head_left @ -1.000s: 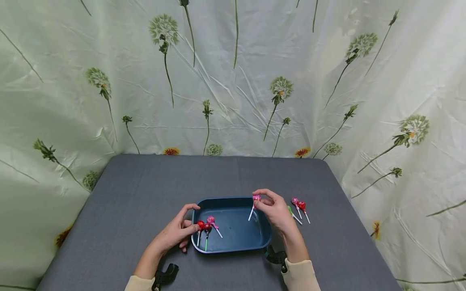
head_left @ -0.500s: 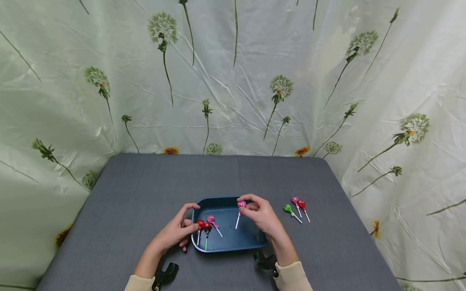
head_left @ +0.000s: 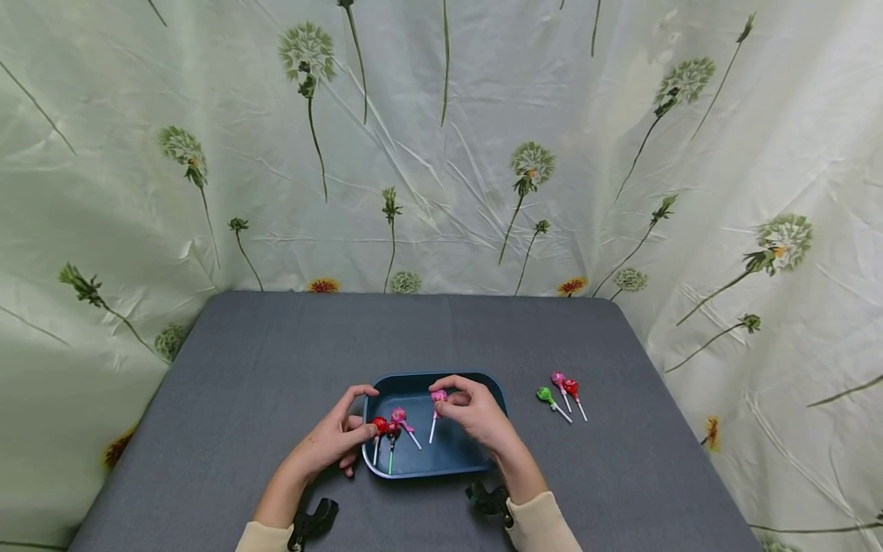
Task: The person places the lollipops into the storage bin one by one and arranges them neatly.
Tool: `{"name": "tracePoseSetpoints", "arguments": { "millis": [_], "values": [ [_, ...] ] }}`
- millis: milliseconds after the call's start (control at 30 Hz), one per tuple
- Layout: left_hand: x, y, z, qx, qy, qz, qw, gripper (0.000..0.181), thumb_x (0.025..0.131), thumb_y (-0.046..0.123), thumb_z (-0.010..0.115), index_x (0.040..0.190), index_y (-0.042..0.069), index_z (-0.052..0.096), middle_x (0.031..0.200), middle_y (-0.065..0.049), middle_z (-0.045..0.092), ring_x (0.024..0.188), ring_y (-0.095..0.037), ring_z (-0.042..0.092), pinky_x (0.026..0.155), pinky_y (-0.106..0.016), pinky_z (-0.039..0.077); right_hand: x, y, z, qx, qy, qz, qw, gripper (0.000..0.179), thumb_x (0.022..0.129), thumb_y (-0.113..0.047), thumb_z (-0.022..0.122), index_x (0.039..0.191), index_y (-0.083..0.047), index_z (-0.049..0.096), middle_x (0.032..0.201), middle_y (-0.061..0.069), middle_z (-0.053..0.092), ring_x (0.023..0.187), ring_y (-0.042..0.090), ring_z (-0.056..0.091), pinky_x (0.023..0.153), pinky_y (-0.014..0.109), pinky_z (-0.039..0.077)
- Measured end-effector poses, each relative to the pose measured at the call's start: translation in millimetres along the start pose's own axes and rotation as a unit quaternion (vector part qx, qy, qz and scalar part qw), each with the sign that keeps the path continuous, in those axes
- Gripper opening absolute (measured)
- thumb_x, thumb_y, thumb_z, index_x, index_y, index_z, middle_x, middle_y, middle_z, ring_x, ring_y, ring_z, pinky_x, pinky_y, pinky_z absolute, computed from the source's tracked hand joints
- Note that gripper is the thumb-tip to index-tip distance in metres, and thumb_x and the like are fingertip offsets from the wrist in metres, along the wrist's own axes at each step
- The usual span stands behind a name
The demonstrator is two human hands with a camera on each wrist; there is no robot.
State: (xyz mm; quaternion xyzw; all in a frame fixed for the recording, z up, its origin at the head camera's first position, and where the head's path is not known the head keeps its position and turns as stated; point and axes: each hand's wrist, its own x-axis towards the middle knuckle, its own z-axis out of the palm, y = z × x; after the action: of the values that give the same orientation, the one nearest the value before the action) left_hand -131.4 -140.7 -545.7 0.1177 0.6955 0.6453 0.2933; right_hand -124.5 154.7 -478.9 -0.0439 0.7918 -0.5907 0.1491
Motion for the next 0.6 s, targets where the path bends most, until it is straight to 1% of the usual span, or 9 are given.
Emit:
{"name": "tracePoseSetpoints", "arguments": {
  "millis": [100, 167, 267, 367, 433, 500, 600],
  "values": [
    [0.0, 0.0, 0.1, 0.002, 0.0, 0.0, 1.0, 0.065, 0.105, 0.022, 0.066, 0.155, 0.021, 0.025, 0.072, 0.001, 0.054, 0.048, -0.013, 0.051, 0.051, -0.025, 0.054, 1.0, 2, 3, -0.006, -0.007, 0.008, 0.9999, 0.031, 0.101, -0.013, 0.07, 0.129, -0.002, 0.068, 0.087, 0.011, 0.074, 0.056, 0.012, 0.036, 0.05, 0.022, 0.027],
    [0.0, -0.3, 0.1, 0.004, 0.001, -0.001, 1.0, 0.065, 0.105, 0.022, 0.066, 0.155, 0.022, 0.025, 0.071, 0.001, 0.054, 0.048, -0.013, 0.051, 0.051, -0.025, 0.054, 1.5, 4, 5, -0.009, -0.013, 0.014, 0.9998, 0.031, 0.101, -0.014, 0.07, 0.13, -0.003, 0.068, 0.088, 0.012, 0.074, 0.055, 0.012, 0.036, 0.049, 0.022, 0.027],
    [0.0, -0.4, 0.2, 0.005, 0.003, -0.003, 1.0, 0.064, 0.105, 0.022, 0.065, 0.155, 0.022, 0.024, 0.07, 0.001, 0.054, 0.048, -0.013, 0.051, 0.051, -0.025, 0.054, 2.0, 7, 8, -0.012, -0.024, 0.019, 0.9995, 0.032, 0.101, -0.017, 0.07, 0.131, -0.004, 0.068, 0.09, 0.018, 0.074, 0.054, 0.012, 0.037, 0.049, 0.023, 0.028],
    [0.2, -0.7, 0.5, 0.003, 0.004, -0.004, 1.0, 0.064, 0.105, 0.021, 0.065, 0.155, 0.022, 0.024, 0.07, 0.002, 0.054, 0.047, -0.012, 0.052, 0.051, -0.025, 0.054, 2.4, 9, 10, -0.012, -0.03, 0.026, 0.9991, 0.032, 0.102, -0.018, 0.07, 0.131, -0.005, 0.068, 0.088, 0.022, 0.07, 0.053, 0.013, 0.037, 0.049, 0.022, 0.029],
    [0.3, -0.6, 0.7, 0.002, 0.004, -0.003, 1.0, 0.064, 0.105, 0.021, 0.065, 0.155, 0.022, 0.024, 0.071, 0.002, 0.054, 0.047, -0.012, 0.052, 0.05, -0.025, 0.054, 2.7, 10, 12, -0.01, -0.032, 0.029, 0.999, 0.032, 0.101, -0.019, 0.07, 0.13, -0.006, 0.069, 0.083, 0.02, 0.068, 0.052, 0.012, 0.037, 0.049, 0.022, 0.029],
    [0.7, -1.1, 0.8, 0.003, 0.005, -0.003, 1.0, 0.064, 0.105, 0.021, 0.065, 0.154, 0.022, 0.025, 0.071, 0.002, 0.055, 0.047, -0.012, 0.052, 0.05, -0.025, 0.054, 3.0, 10, 13, -0.007, -0.032, 0.03, 0.999, 0.031, 0.101, -0.019, 0.071, 0.13, -0.006, 0.069, 0.079, 0.014, 0.065, 0.052, 0.012, 0.038, 0.049, 0.022, 0.03],
    [0.9, -1.2, 0.8, 0.007, 0.005, -0.002, 1.0, 0.063, 0.105, 0.022, 0.065, 0.154, 0.023, 0.025, 0.07, 0.002, 0.054, 0.048, -0.012, 0.052, 0.051, -0.024, 0.054, 3.5, 11, 14, -0.005, -0.03, 0.03, 0.9991, 0.031, 0.101, -0.019, 0.072, 0.129, -0.007, 0.07, 0.077, 0.01, 0.064, 0.052, 0.013, 0.038, 0.048, 0.023, 0.03]
  ]
}}
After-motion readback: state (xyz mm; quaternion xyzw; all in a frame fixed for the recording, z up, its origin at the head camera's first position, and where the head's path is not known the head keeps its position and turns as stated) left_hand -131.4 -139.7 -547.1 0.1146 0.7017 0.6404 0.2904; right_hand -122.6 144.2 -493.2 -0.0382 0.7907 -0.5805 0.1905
